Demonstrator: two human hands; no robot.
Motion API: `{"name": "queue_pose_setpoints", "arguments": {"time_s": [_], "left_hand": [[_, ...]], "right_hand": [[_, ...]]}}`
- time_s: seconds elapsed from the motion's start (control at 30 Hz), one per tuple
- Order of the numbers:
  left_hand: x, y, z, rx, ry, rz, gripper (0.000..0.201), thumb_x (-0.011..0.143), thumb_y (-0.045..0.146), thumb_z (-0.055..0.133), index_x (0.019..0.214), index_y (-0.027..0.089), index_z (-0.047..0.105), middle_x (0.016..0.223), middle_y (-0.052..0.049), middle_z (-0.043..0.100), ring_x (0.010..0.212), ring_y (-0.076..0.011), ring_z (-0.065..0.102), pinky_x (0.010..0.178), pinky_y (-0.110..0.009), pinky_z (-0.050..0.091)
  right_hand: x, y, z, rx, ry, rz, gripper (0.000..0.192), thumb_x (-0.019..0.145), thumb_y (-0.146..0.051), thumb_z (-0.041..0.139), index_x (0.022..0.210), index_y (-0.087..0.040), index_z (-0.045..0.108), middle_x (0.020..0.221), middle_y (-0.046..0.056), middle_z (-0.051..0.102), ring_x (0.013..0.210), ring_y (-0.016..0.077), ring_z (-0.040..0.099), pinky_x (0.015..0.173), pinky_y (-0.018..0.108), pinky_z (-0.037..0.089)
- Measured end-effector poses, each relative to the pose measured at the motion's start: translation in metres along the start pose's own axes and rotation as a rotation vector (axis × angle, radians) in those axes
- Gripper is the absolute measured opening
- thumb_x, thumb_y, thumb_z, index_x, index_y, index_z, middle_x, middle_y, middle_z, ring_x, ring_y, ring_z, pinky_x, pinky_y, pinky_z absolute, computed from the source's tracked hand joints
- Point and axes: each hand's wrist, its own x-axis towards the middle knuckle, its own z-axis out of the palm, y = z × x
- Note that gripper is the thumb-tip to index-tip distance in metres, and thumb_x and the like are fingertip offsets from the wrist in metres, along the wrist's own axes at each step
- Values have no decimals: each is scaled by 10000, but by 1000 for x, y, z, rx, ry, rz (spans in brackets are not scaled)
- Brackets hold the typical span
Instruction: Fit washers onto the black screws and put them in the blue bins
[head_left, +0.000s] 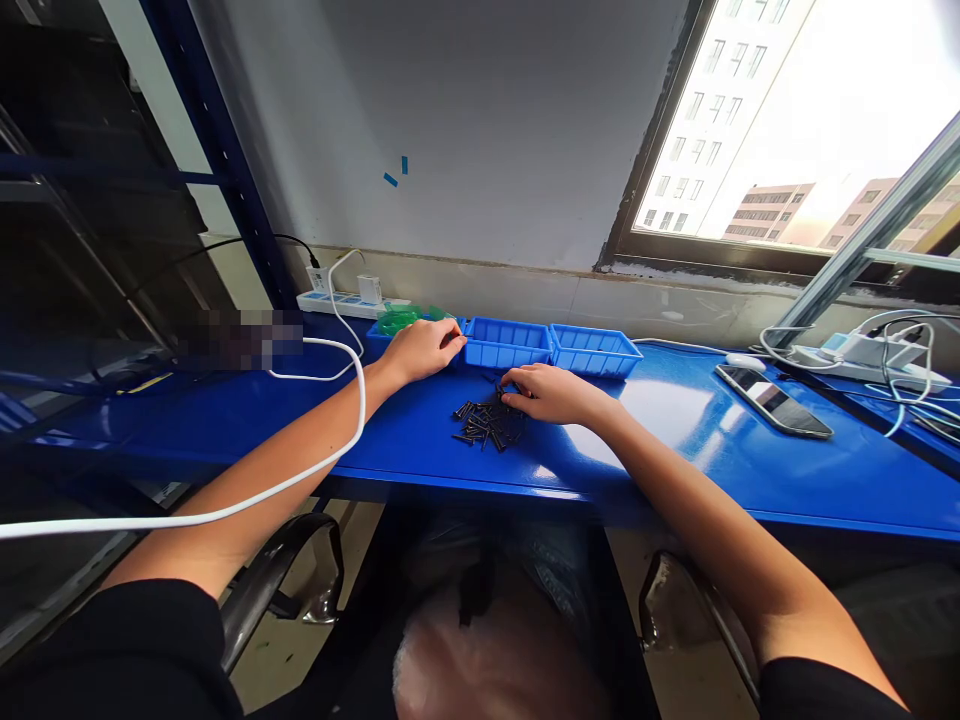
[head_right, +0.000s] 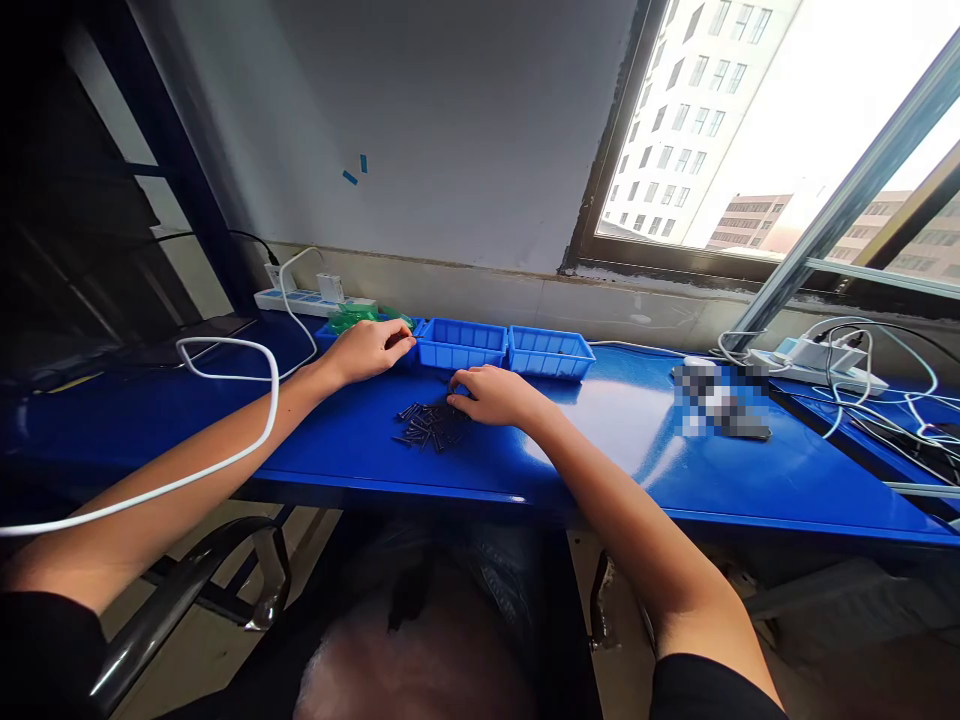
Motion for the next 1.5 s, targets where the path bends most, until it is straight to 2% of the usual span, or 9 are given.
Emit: {"name": "queue_pose_setpoints", "arguments": {"time_s": [0.2,0.43,0.63,0.8,0.93,1.07,1.13,1.3,1.5], "left_hand": [[-1,7,5,198,28,9,325,893,361,376,1090,216,590,961,-63,697,921,-261,642,706,-300,450],[4,15,13,295,35,20,356,917,342,324,1109,207,591,944,-87,697,890,-278,653,705,-334,479],[-1,17,12,205,-24,17,357,884,342,383,1178,247,561,1085,-49,661,970,-260,628,763,-319,483],[-5,16,6,114,-168,3,445,860,395,417,1282,260,454,1005,-29,674,945,-235,628,804,-301,462],[-3,11,8,33,-268,18,510,852,401,420,1331,236,366,952,-38,670,884,-222,631,749,-276,453],[-2,5,10,-67,-350,92,573,838,376,435,1359,183,293,924,-58,655,810,-204,625,685,-248,436],[-1,4,9,-89,-366,105,573,834,371,433,1355,180,292,922,-60,648,788,-198,621,674,-244,430],[-1,4,7,-91,-398,105,573,833,371,422,1358,183,287,937,-64,646,788,-196,618,694,-244,428],[-1,4,7,-102,-402,105,594,835,379,427,1374,189,266,975,-69,643,804,-195,617,724,-246,430]], "right_hand": [[1,0,0,-3,3,-11,327,908,-330,423,1154,-173,572,1056,82,660,1016,238,574,835,323,433],[0,-1,-1,-6,-9,3,329,909,-329,417,1155,-177,573,1034,83,664,1012,237,573,836,327,435],[1,1,1,-17,-6,10,316,907,-330,423,1132,-176,582,1025,85,663,1004,236,575,839,329,433],[1,0,-1,-18,-22,7,330,904,-311,436,1160,-154,572,1059,102,651,987,231,583,860,336,427],[0,0,-1,-20,-14,-1,344,904,-321,435,1169,-147,569,1061,106,644,990,237,578,864,343,426],[1,2,2,-4,-5,-15,340,904,-323,438,1166,-153,570,1019,104,646,979,235,573,869,353,426],[1,3,5,-1,31,-21,323,896,-320,454,1140,-154,585,1008,107,634,979,234,564,878,361,425],[2,4,10,-15,220,-17,330,868,-315,507,1142,-144,575,1081,118,569,1053,247,512,945,400,396],[4,5,13,60,158,-42,381,888,-317,479,1199,-102,526,1222,133,547,1155,239,490,1010,384,369]]}}
